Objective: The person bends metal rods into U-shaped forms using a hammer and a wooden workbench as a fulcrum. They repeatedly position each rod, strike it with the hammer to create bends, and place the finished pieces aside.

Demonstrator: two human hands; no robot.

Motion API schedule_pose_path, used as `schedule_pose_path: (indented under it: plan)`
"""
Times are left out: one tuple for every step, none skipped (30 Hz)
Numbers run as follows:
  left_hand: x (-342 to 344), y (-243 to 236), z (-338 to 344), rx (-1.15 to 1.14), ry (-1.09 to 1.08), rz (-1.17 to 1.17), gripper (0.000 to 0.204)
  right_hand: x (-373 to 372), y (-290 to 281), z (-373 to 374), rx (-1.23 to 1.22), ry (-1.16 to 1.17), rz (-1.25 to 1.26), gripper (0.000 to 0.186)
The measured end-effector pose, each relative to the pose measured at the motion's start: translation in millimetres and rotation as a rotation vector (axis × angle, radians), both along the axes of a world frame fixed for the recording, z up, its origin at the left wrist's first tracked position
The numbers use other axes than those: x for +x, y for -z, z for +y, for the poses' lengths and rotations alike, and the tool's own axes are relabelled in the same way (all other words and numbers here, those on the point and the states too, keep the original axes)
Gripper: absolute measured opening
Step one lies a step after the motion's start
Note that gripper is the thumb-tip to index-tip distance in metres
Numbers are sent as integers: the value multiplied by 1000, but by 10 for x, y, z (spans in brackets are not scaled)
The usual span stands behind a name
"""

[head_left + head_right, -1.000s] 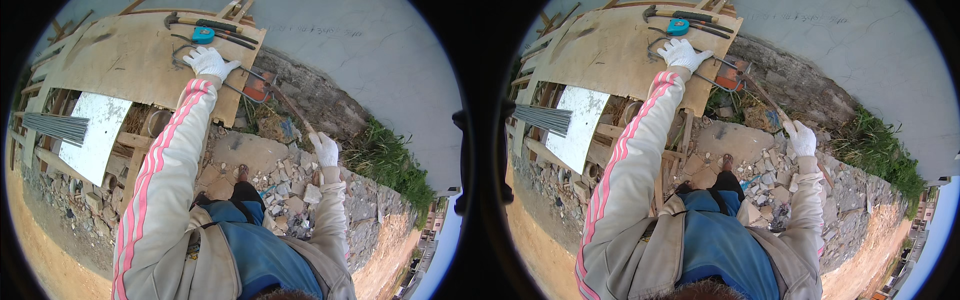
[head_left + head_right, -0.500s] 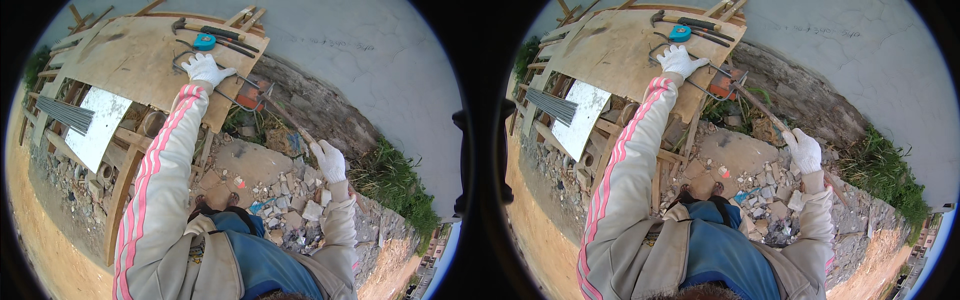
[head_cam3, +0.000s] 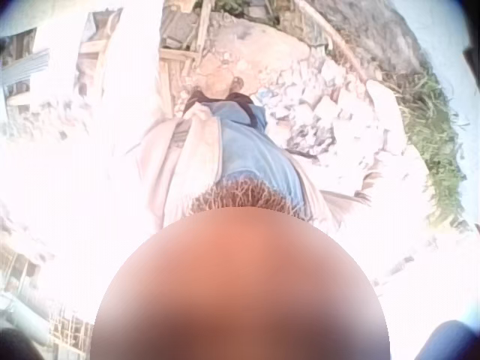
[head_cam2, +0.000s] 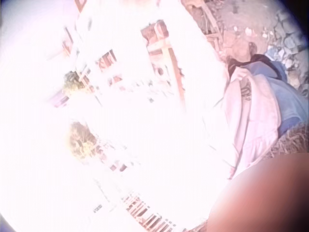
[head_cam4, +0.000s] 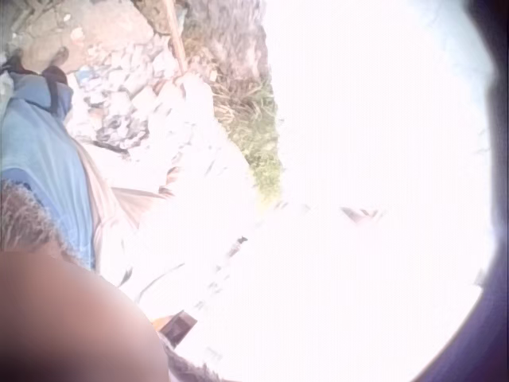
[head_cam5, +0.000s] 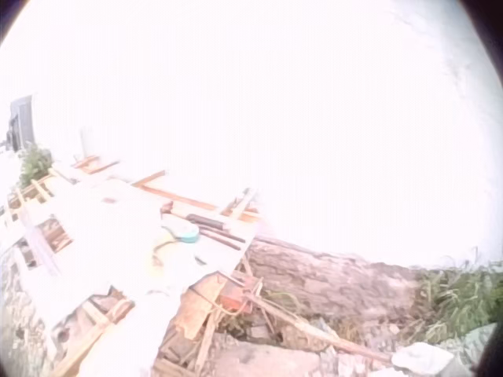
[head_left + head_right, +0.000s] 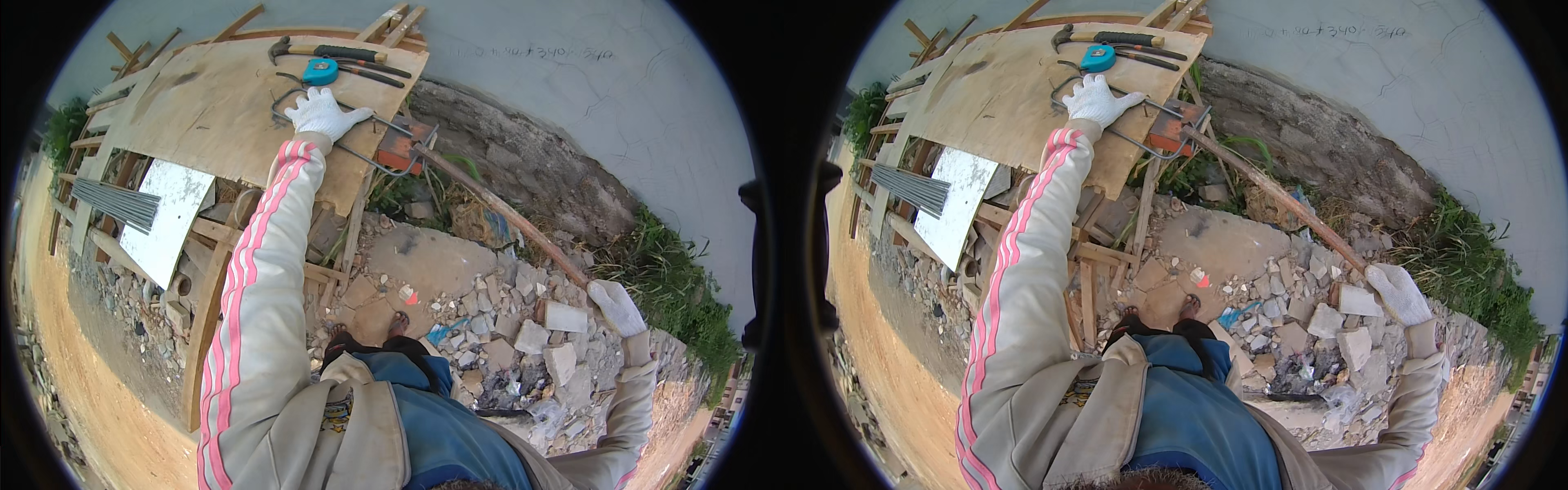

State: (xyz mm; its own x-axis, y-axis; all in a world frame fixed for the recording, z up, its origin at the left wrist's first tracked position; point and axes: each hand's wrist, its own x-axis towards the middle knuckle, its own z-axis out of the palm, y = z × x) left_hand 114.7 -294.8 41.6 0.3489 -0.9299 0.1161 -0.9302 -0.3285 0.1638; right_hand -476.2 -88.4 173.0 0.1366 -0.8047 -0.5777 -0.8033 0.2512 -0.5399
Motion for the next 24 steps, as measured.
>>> schedule_pose_path:
  plan:
    - [1, 3, 5, 4, 2, 3, 121, 2, 50, 44, -82, -41, 51, 49]
    - [3, 7, 6, -4, 11, -9, 120, 24, 114, 116, -134, -28, 53, 51]
    - [13, 9, -1, 2, 17, -18, 119, 70, 199, 196, -188, -16, 56, 52]
    - [24, 24, 1, 3, 22, -29, 117, 129, 291, 293, -240, -12, 50, 54]
    - [38, 45, 2, -19, 51, -40, 115, 184, 363, 345, -245, 15, 156, 55]
    - [53, 77, 8, -48, 77, -55, 113, 218, 380, 417, -286, 14, 169, 53]
    - [79, 102, -1, -80, 98, -76, 111, 262, 399, 465, -330, 11, 180, 52]
    - [110, 124, -23, -87, 143, -76, 109, 315, 413, 496, -375, 14, 205, 50]
    - [129, 151, -48, -94, 187, -81, 106, 359, 406, 536, -381, 20, 224, 49]
    - [143, 186, -62, -95, 230, -85, 104, 398, 380, 591, -380, 32, 259, 47]
    - [151, 226, -66, -112, 239, -84, 103, 455, 373, 671, -382, 37, 285, 46]
    - [156, 259, -70, -130, 244, -85, 102, 526, 380, 750, -358, 52, 315, 45]
    - [159, 276, -89, -127, 250, -82, 101, 604, 384, 832, -350, 63, 337, 44]
    - [159, 288, -103, -139, 249, -78, 101, 688, 384, 931, -344, 74, 358, 44]
    - [157, 302, -102, -123, 249, -69, 101, 820, 432, 1069, -341, 90, 345, 42]
    - [156, 304, -108, -122, 242, -69, 101, 972, 481, 1202, -387, 117, 348, 42]
    - [149, 307, -107, -116, 243, -61, 100, 1151, 535, 1354, -423, 150, 366, 42]
    - [143, 306, -104, -123, 239, -63, 100, 1337, 578, 1488, -440, 205, 357, 42]
    - [144, 299, -104, -124, 232, -67, 100, 1541, 612, 1621, -459, 259, 348, 42]
    - [146, 295, -100, -124, 231, -57, 99, 1750, 635, 1754, -459, 333, 312, 42]
    - [147, 289, -100, -117, 231, -49, 99, 1948, 652, 1864, -483, 387, 252, 42]
    - [145, 289, -95, -117, 231, -44, 98, 2129, 670, 1948, -421, 424, 294, 41]
    - [149, 287, -95, -118, 239, -40, 98, 2293, 695, 2002, -387, 439, 313, 41]
    - [152, 289, -92, -127, 243, -37, 97, 2439, 715, 2051, -345, 459, 338, 40]
